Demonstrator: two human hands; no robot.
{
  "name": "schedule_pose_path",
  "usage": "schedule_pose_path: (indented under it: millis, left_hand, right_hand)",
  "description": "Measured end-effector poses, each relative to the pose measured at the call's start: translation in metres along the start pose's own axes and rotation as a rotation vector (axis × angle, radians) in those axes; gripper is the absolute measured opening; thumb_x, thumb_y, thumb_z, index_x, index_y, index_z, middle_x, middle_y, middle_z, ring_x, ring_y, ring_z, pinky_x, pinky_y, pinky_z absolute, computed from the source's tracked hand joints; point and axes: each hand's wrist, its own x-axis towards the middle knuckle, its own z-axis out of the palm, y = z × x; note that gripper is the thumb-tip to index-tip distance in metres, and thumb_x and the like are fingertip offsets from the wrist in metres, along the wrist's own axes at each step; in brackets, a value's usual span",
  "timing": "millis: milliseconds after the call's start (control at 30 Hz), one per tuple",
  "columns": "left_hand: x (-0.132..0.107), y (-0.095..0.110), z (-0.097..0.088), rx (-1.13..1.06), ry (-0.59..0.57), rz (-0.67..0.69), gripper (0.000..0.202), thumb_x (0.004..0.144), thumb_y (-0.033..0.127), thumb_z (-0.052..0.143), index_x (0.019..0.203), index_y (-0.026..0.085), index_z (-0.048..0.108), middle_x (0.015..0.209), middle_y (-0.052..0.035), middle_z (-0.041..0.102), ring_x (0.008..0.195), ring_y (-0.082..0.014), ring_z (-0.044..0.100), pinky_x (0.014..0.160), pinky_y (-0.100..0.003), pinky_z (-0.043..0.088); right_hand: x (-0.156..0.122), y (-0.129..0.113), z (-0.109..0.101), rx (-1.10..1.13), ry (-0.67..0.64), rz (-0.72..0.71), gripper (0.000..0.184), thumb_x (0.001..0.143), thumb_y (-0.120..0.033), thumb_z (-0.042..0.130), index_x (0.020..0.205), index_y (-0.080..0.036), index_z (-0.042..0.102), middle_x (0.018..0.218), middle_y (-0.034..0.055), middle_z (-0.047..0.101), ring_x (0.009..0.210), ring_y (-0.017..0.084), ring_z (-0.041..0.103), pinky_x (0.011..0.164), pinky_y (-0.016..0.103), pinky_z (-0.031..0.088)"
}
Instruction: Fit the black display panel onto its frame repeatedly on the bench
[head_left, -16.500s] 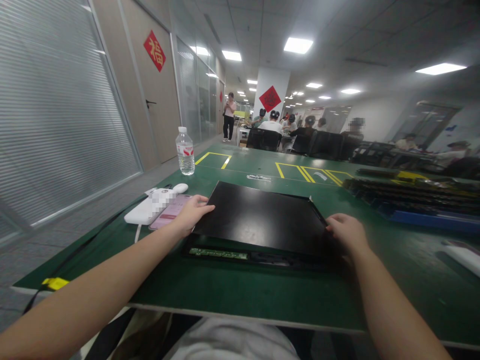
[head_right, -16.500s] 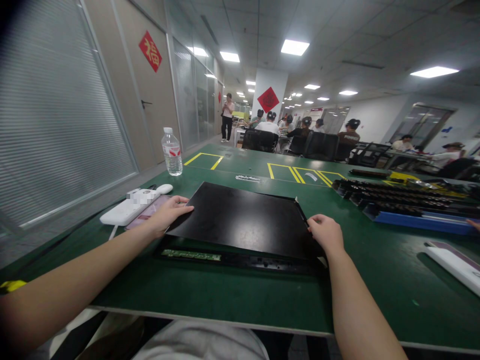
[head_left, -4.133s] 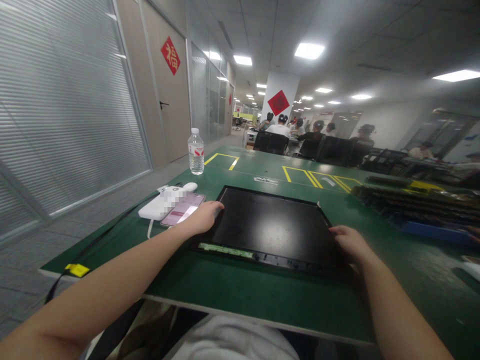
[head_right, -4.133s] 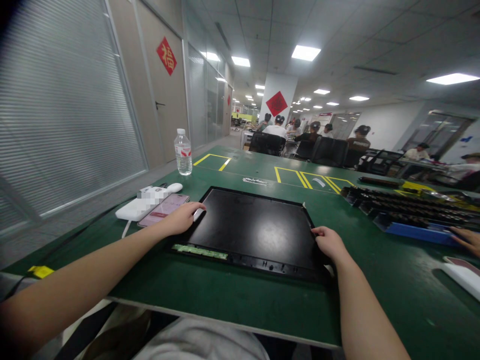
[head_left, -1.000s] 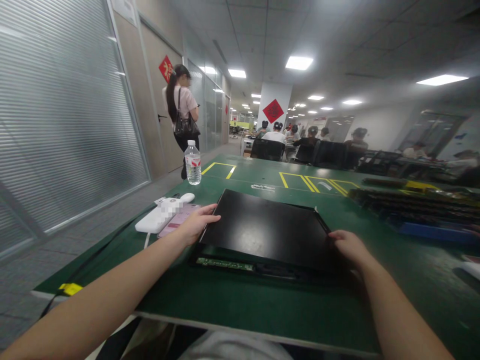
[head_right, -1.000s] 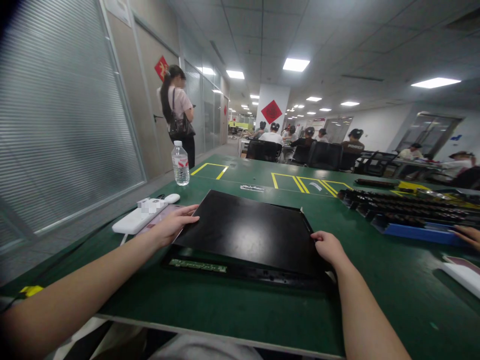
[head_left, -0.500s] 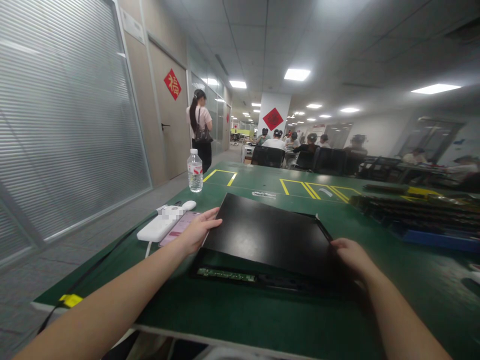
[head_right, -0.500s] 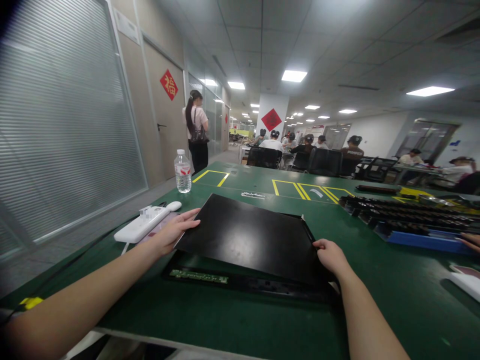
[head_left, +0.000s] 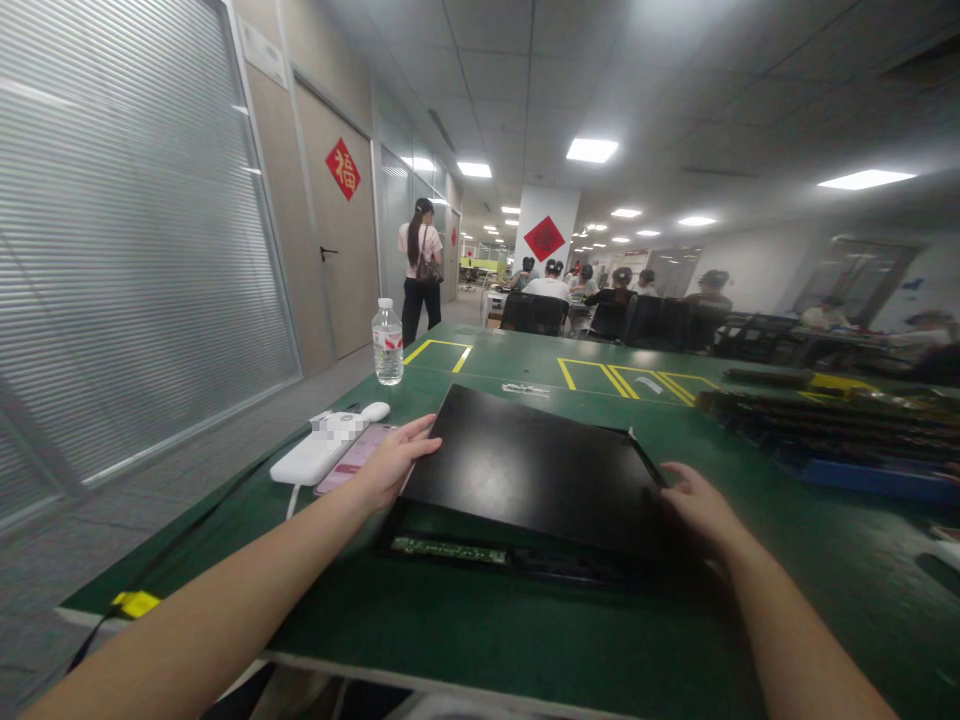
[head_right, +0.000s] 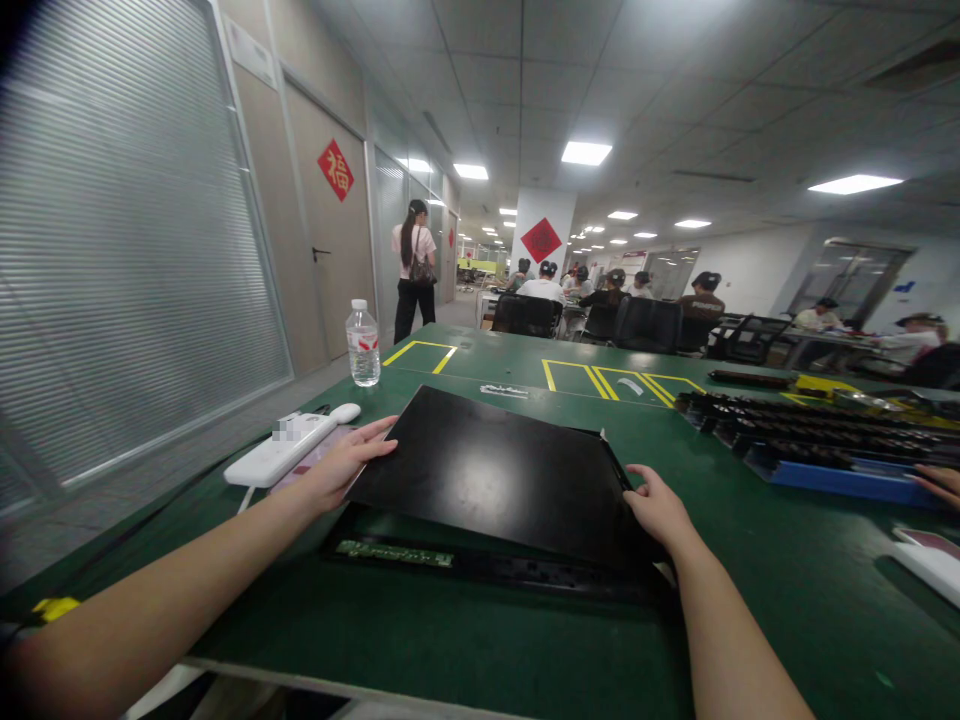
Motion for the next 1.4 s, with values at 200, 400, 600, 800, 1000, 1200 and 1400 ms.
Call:
schedule_pose_path:
  millis: [200, 400, 600, 800, 1000, 1200, 1400]
  left_hand:
    - [0.002, -0.002, 0.001, -0.045, -0.062, 0.098, 0.074, 0.063, 0.003, 0.076, 0.133, 0.015, 0.056, 0.122, -0.0139, 0.072, 0.102, -0.0289, 0.072, 0.077, -0.032, 0.061]
    - [0.006, -0.005, -0.003, -0.055, -0.081, 0.149, 0.078, 0.063, 0.007, 0.079, 0.136, 0.014, 0.054, 0.124, -0.014, 0.071, 0.105, -0.0279, 0.071, 0.08, -0.03, 0.06]
    - [0.01, -0.002, -0.009, -0.015, 0.042, 0.208, 0.071, 0.061, 0.007, 0.078, 0.129, 0.015, 0.059, 0.122, -0.0115, 0.072, 0.104, -0.0256, 0.071, 0.083, -0.028, 0.058]
    - [0.009, 0.001, -0.008, -0.014, 0.096, 0.212, 0.06, 0.06, 0.009, 0.077, 0.119, 0.015, 0.066, 0.108, -0.0081, 0.078, 0.094, -0.0243, 0.074, 0.079, -0.028, 0.059]
    - [0.012, 0.0, -0.011, -0.043, 0.108, 0.213, 0.059, 0.059, 0.009, 0.077, 0.117, 0.014, 0.067, 0.1, -0.0075, 0.079, 0.085, -0.0233, 0.075, 0.073, -0.029, 0.058]
    - [0.017, 0.001, -0.02, 0.053, 0.111, 0.194, 0.055, 0.061, 0.02, 0.078, 0.116, 0.016, 0.069, 0.09, -0.0064, 0.078, 0.07, -0.0209, 0.072, 0.058, -0.026, 0.054]
    - [0.01, 0.005, -0.015, 0.165, 0.085, 0.151, 0.065, 0.062, 0.027, 0.08, 0.124, 0.017, 0.064, 0.102, -0.0087, 0.078, 0.085, -0.0254, 0.073, 0.065, -0.029, 0.055]
  right_hand:
    - [-0.004, -0.013, -0.006, -0.031, 0.033, 0.012, 0.038, 0.086, -0.035, 0.055, 0.113, -0.014, 0.071, 0.103, 0.0136, 0.073, 0.096, 0.025, 0.068, 0.083, 0.031, 0.05]
    - [-0.011, -0.019, -0.004, 0.083, 0.08, 0.025, 0.03, 0.08, -0.034, 0.062, 0.1, -0.016, 0.076, 0.103, 0.0135, 0.074, 0.098, 0.026, 0.069, 0.083, 0.033, 0.052]
    - [-0.011, -0.021, -0.006, 0.393, 0.112, 0.024, 0.036, 0.068, -0.025, 0.066, 0.101, -0.015, 0.076, 0.099, 0.0124, 0.076, 0.093, 0.028, 0.07, 0.081, 0.035, 0.054]
    - [-0.015, -0.03, -0.019, 0.776, 0.121, 0.059, 0.04, 0.059, -0.024, 0.074, 0.099, -0.019, 0.075, 0.092, 0.0056, 0.077, 0.091, 0.028, 0.071, 0.079, 0.035, 0.055]
    - [-0.029, -0.043, -0.029, 1.173, 0.021, -0.032, 0.041, 0.06, -0.029, 0.081, 0.1, -0.022, 0.073, 0.096, 0.0007, 0.076, 0.087, 0.023, 0.071, 0.081, 0.034, 0.057]
    - [-0.031, -0.037, -0.027, 1.265, -0.08, 0.225, 0.021, 0.066, -0.021, 0.08, 0.087, -0.02, 0.074, 0.085, 0.0018, 0.077, 0.076, 0.023, 0.072, 0.072, 0.033, 0.061]
    - [-0.033, -0.04, -0.035, 1.283, 0.006, 0.297, 0.013, 0.069, -0.011, 0.073, 0.08, -0.017, 0.072, 0.075, 0.0027, 0.074, 0.067, 0.02, 0.07, 0.063, 0.03, 0.06]
